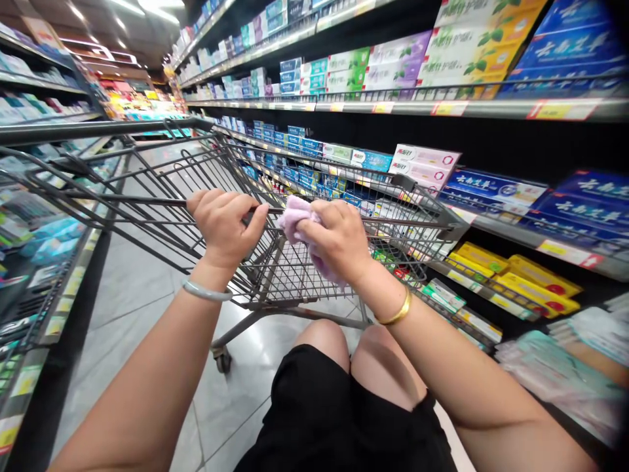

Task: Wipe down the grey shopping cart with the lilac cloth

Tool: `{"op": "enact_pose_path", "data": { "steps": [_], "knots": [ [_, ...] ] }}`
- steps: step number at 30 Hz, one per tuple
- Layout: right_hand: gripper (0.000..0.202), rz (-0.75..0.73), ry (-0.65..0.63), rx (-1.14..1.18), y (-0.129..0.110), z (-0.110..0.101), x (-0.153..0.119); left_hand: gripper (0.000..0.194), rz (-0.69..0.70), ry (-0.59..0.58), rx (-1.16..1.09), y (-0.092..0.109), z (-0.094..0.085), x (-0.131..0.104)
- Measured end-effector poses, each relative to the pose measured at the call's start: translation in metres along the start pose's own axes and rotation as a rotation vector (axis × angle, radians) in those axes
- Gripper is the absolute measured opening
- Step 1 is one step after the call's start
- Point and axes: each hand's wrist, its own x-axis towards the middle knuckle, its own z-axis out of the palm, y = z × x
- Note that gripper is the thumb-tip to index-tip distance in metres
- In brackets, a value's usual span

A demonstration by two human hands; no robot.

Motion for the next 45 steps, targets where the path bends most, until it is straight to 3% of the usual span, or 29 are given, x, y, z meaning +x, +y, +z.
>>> {"op": "enact_pose_path", "data": {
  "steps": [2,6,9,12,15,18,22,28,31,36,38,41,45],
  "knots": [
    [0.015,-0.013,-0.049,0.006,-0.003,0.005,-0.008,0.031,-0.003,-0.019,-0.009,-0.004,0.002,0.002],
    [0.012,-0.091,-0.100,0.002,-0.012,0.017,-0.048,0.038,-0.019,-0.045,-0.019,-0.011,0.006,0.004],
    [0.013,-0.031,-0.061,0.007,-0.010,0.015,-0.051,0.040,-0.072,-0.028,-0.017,-0.009,0.008,0.002],
    [0.016,0.111,0.015,-0.014,-0.003,0.009,-0.028,0.031,-0.129,0.018,-0.034,0.010,0.009,0.000],
    [0.018,0.174,0.030,-0.040,-0.002,0.014,-0.021,0.027,-0.027,-0.018,-0.128,0.039,0.010,0.001],
    [0.018,0.188,-0.027,-0.015,-0.013,0.029,-0.047,0.031,0.091,-0.099,-0.233,0.067,0.016,0.004],
    [0.020,0.319,-0.052,0.017,-0.023,0.032,-0.078,0.032,0.067,-0.218,-0.261,0.081,0.032,0.010],
    [0.023,0.456,0.081,0.039,0.011,0.009,-0.036,0.038,0.061,-0.177,-0.200,0.077,0.054,0.012],
    [0.024,0.449,-0.011,0.056,0.013,0.017,-0.038,0.039,0.060,-0.156,-0.172,0.077,0.059,0.011],
    [0.029,0.343,-0.447,0.128,-0.028,0.046,-0.091,0.038,0.041,-0.122,-0.144,0.079,0.066,0.008],
    [0.029,0.298,-0.549,0.155,-0.040,0.053,-0.106,0.037,0.032,-0.109,-0.140,0.079,0.068,0.008],
    [0.030,0.287,-0.560,0.162,-0.044,0.053,-0.110,0.037,0.022,-0.109,-0.144,0.080,0.070,0.008],
    [0.035,0.282,-0.471,0.176,-0.039,0.050,-0.106,0.037,0.010,-0.125,-0.157,0.081,0.069,0.007]
  ]
}}
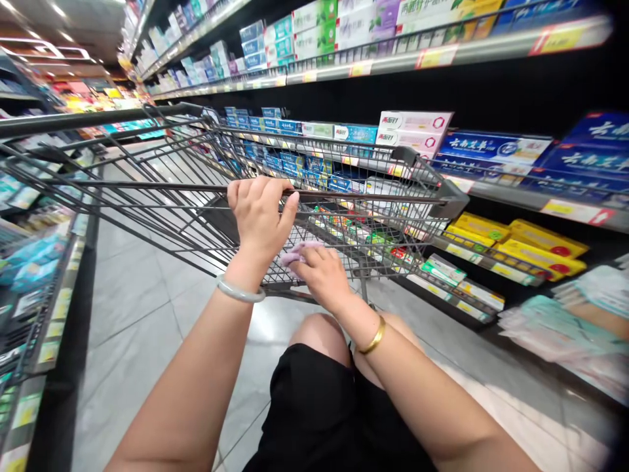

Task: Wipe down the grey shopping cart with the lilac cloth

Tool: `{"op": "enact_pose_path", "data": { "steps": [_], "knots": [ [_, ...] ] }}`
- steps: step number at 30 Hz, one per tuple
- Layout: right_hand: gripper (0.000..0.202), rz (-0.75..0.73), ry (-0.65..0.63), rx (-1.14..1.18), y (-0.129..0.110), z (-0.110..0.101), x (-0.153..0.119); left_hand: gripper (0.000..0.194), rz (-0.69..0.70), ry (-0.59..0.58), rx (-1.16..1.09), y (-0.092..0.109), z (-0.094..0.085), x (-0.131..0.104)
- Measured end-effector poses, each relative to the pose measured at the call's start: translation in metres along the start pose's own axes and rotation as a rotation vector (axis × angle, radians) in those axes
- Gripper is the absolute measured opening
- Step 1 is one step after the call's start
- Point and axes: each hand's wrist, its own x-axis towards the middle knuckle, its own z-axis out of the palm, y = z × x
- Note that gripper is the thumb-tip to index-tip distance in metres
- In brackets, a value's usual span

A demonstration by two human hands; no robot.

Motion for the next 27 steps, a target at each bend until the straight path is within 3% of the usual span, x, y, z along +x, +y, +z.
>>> {"op": "enact_pose_path", "data": {
  "steps": [5,9,11,16,21,25,27],
  "knots": [
    [0.032,0.052,-0.236,0.021,0.000,0.013,-0.004,0.038,-0.016,-0.009,-0.008,0.001,-0.002,-0.002],
    [0.021,0.045,-0.298,0.033,0.004,0.011,-0.010,0.038,0.003,-0.002,0.005,0.002,-0.003,-0.002],
    [0.018,0.038,-0.254,0.038,0.006,0.002,-0.012,0.037,0.004,0.001,-0.002,0.002,-0.004,-0.002],
    [0.028,0.096,0.033,-0.036,0.005,-0.017,-0.012,0.036,-0.003,0.021,-0.005,0.003,-0.005,-0.004],
    [0.022,-0.002,-0.042,-0.038,0.008,-0.019,-0.013,0.044,0.010,0.024,0.012,0.002,-0.007,-0.007],
    [0.022,0.056,0.226,-0.033,0.016,-0.025,-0.014,0.046,0.014,0.036,0.019,0.001,-0.006,-0.009],
    [0.022,0.093,0.268,-0.023,0.019,-0.028,-0.015,0.045,0.012,0.057,0.016,0.002,-0.005,-0.009]
  ]
}}
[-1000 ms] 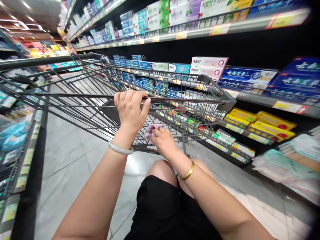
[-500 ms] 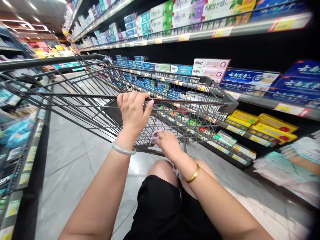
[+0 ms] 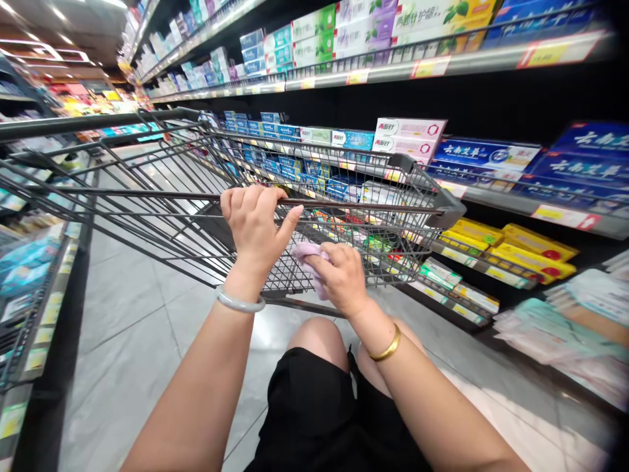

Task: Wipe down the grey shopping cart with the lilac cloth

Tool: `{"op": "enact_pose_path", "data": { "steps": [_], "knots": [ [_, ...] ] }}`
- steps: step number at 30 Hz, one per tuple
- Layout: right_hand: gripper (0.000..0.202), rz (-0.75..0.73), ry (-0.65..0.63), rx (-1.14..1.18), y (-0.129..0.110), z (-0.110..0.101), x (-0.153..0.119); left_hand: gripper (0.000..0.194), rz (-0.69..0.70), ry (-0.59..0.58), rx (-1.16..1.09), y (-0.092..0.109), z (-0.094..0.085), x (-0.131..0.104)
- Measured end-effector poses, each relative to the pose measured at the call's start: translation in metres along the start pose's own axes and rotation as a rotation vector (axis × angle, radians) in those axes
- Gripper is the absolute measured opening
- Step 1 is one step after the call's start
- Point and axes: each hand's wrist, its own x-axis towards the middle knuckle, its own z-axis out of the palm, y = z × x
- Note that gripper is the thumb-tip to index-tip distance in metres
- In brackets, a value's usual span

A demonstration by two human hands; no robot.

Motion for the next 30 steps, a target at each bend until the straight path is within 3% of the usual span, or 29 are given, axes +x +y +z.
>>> {"op": "enact_pose_path", "data": {
  "steps": [4,6,10,12,15,19,25,27,30],
  "knots": [
    [0.024,-0.032,-0.103,0.031,0.002,-0.010,0.000,0.041,-0.005,0.020,0.005,0.002,-0.001,0.000],
    [0.022,-0.055,0.004,0.017,0.000,-0.019,0.006,0.039,0.007,0.023,0.018,0.003,-0.003,0.001],
    [0.019,-0.079,0.363,-0.069,-0.003,-0.042,0.039,0.039,0.020,0.023,0.007,0.003,-0.006,0.000],
    [0.020,-0.007,0.418,-0.097,-0.007,-0.052,0.062,0.040,0.014,0.014,-0.009,0.003,-0.008,-0.001],
    [0.021,0.071,0.364,-0.031,-0.012,-0.059,0.091,0.037,0.009,0.015,-0.018,0.002,-0.010,-0.002],
    [0.018,-0.018,0.260,0.106,-0.009,-0.063,0.095,0.030,0.037,0.028,0.017,0.001,-0.012,-0.002],
    [0.015,0.322,0.553,0.082,0.006,-0.072,0.072,0.027,0.039,0.056,0.012,0.005,-0.013,-0.002],
    [0.015,0.267,0.504,0.072,-0.003,-0.068,0.071,0.028,0.028,0.064,0.016,0.006,-0.012,-0.002],
    [0.016,0.060,0.345,0.072,-0.016,-0.059,0.073,0.031,0.025,0.060,0.014,0.005,-0.012,-0.002]
  ]
}}
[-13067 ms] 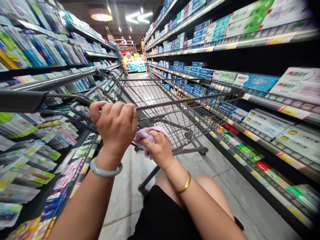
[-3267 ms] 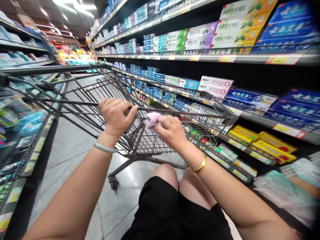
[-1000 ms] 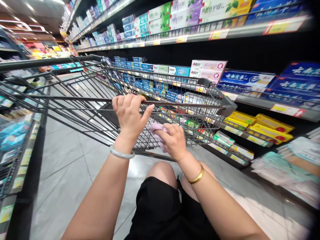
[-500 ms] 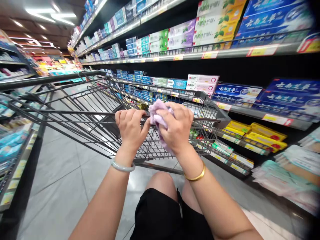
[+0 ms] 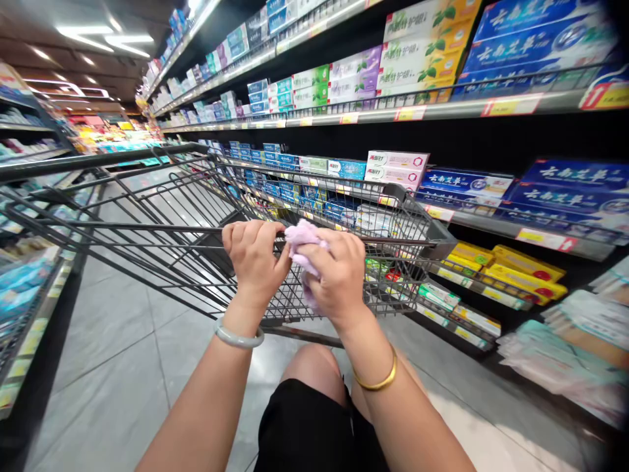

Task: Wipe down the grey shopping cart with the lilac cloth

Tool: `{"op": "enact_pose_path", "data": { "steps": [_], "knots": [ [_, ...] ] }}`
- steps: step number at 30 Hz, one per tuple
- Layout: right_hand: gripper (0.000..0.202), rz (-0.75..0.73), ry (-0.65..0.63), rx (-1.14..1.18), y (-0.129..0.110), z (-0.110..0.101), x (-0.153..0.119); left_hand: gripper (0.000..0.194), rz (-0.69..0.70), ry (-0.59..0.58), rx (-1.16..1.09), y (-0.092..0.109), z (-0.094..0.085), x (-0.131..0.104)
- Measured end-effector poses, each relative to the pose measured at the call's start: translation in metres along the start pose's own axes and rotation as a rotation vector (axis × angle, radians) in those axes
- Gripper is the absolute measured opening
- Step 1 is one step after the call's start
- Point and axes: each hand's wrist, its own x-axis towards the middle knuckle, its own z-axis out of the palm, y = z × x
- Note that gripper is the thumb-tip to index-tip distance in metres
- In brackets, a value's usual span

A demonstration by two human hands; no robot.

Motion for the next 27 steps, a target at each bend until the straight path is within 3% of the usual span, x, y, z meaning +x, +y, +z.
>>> {"op": "enact_pose_path", "data": {
  "steps": [2,6,8,10,14,16,18,23,27],
  "knots": [
    [0.016,-0.048,-0.006,0.017,0.003,0.001,-0.002,0.033,-0.002,-0.020,0.001,0.000,-0.001,0.000],
    [0.016,0.079,0.204,0.021,0.027,-0.008,-0.005,0.036,-0.026,-0.048,-0.001,0.002,-0.002,-0.001],
    [0.014,0.111,0.247,-0.020,0.031,-0.007,-0.011,0.037,-0.045,-0.035,-0.007,0.004,-0.001,-0.001],
    [0.013,0.063,0.173,-0.048,0.024,0.003,-0.021,0.037,-0.056,-0.026,-0.007,0.004,0.000,-0.001],
    [0.013,-0.142,-0.105,-0.042,0.005,0.030,-0.048,0.037,-0.039,-0.049,0.000,-0.001,0.000,-0.001],
    [0.015,-0.181,-0.161,-0.046,0.004,0.032,-0.054,0.038,-0.023,-0.063,0.005,-0.004,-0.001,-0.001],
    [0.016,-0.139,-0.122,-0.058,0.010,0.024,-0.051,0.038,-0.016,-0.066,0.007,-0.005,-0.002,-0.001],
    [0.013,-0.063,0.121,-0.080,0.024,0.008,-0.043,0.039,-0.012,-0.021,-0.005,-0.007,0.000,-0.002],
    [0.012,-0.155,0.084,-0.091,0.022,0.020,-0.054,0.046,0.011,-0.015,0.000,-0.014,0.004,-0.001]
  ]
}}
